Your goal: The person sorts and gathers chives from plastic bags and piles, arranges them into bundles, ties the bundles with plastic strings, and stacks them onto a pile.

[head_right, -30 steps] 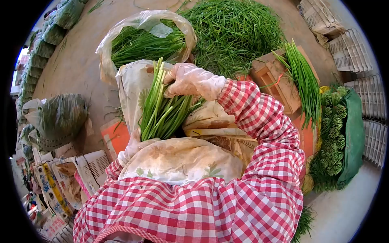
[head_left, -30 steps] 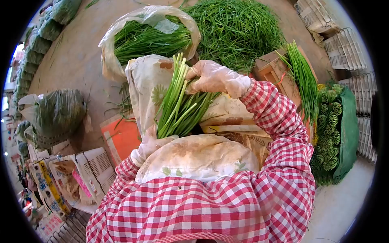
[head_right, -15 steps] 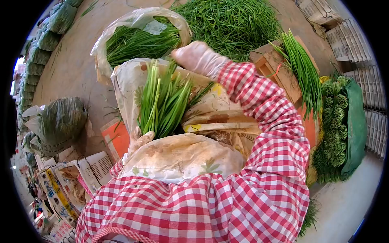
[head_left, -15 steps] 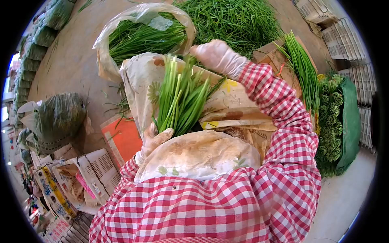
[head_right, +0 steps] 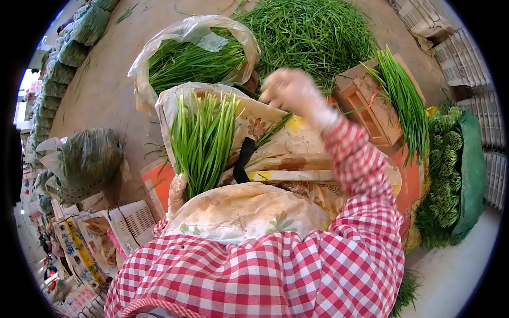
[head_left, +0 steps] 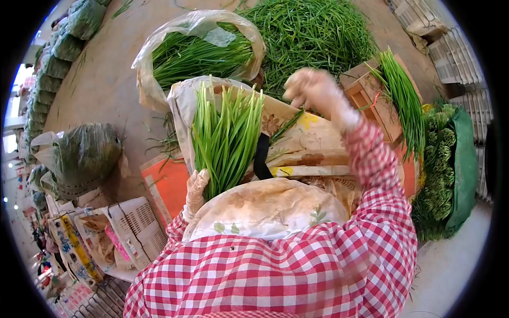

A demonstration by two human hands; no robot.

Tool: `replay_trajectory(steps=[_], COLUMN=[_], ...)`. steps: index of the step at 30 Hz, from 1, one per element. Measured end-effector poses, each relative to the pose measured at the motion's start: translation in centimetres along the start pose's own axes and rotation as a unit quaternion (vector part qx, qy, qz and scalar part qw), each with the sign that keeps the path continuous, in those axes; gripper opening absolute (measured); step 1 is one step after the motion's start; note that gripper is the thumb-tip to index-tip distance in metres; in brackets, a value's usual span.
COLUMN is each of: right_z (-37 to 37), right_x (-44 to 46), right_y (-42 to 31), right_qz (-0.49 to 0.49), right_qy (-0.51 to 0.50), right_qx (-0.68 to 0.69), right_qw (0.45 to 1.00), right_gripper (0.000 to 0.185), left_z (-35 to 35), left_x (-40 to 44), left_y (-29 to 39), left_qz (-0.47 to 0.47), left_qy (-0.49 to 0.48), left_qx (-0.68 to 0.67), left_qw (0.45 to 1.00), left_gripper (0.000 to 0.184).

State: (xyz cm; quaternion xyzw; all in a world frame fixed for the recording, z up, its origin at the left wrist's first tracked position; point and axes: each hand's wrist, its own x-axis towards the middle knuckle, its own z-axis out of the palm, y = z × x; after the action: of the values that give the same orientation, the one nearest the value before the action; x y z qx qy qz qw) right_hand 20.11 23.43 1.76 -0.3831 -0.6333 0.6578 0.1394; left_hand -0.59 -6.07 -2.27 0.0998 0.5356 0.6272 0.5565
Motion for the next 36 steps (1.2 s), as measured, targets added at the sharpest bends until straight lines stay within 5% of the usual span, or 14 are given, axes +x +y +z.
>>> replay_trajectory(steps=[6, 8, 9, 10, 12, 14, 18, 20, 23, 26, 27, 31, 35, 36], right_z=[7.0, 5.2, 4.0, 2.6, 0.0, -0.8, 0.1, 1.4, 2.8, 2.1, 1.7, 0.4, -1.9, -2.8], right_x=[-4.9, -4.6, -3.6, -3.7, -1.6, -0.9, 2.8, 3.1, 1.8, 0.9, 0.4, -1.6, -2.0, -1.9], right_y=[-1.1, -1.0, 0.3, -1.8, -3.0, -5.7, -6.7, -6.3, -6.2, -5.8, -5.9, -6.9, -7.3, -6.7], right_qz=[-0.003, -0.063, -0.330, -0.231, -0.191, -0.241, -0.177, -0.177, -0.079, -0.144, -0.212, -0.170, -0.190, -0.190], right_qy=[-0.036, -0.055, 0.020, 0.018, 0.174, 0.101, -0.301, -0.366, -0.323, -0.269, -0.243, -0.233, -0.278, -0.274], right_qx=[0.044, -0.054, -0.223, -0.304, -0.453, -0.511, -0.454, -0.401, -0.327, -0.326, -0.306, -0.164, -0.042, 0.039], right_qw=[0.998, 0.995, 0.917, 0.924, 0.853, 0.819, 0.820, 0.821, 0.885, 0.895, 0.896, 0.943, 0.941, 0.942], right_gripper=[0.017, 0.009, 0.009, 0.013, 0.019, 0.029, 0.041, 0.044, 0.031, 0.023, 0.022, 0.017, 0.017, 0.018], left_z=[0.9, 0.3, 0.0, -0.2, -0.6, -1.3, -1.1, 1.3, 0.6, -4.2, -3.8, -0.7, -0.1, -1.9], left_x=[-0.2, 0.0, 0.1, 0.1, 0.1, 0.3, 0.8, 0.0, -0.5, 0.6, 0.7, 0.1, 0.1, 0.6], left_y=[0.3, -0.2, -0.4, -0.6, -0.5, -0.8, -0.5, 1.1, 0.7, -2.6, -2.1, 0.0, 0.7, -0.6], left_qz=[0.044, 0.068, 0.075, 0.080, 0.072, 0.066, 0.083, 0.082, 0.081, 0.319, 0.228, 0.016, -0.012, 0.056], left_qy=[0.021, 0.023, 0.020, 0.016, 0.004, -0.007, -0.054, -0.061, -0.057, -0.067, -0.074, -0.063, -0.106, -0.114], left_qx=[0.057, 0.083, 0.094, 0.104, 0.122, 0.140, 0.209, 0.229, 0.245, 0.412, 0.331, 0.121, 0.116, 0.200], left_qw=[0.997, 0.994, 0.993, 0.991, 0.990, 0.988, 0.973, 0.968, 0.964, 0.851, 0.913, 0.991, 0.988, 0.972], left_gripper=[0.021, 0.020, 0.020, 0.020, 0.019, 0.019, 0.020, 0.021, 0.023, 0.027, 0.031, 0.044, 0.045, 0.043])
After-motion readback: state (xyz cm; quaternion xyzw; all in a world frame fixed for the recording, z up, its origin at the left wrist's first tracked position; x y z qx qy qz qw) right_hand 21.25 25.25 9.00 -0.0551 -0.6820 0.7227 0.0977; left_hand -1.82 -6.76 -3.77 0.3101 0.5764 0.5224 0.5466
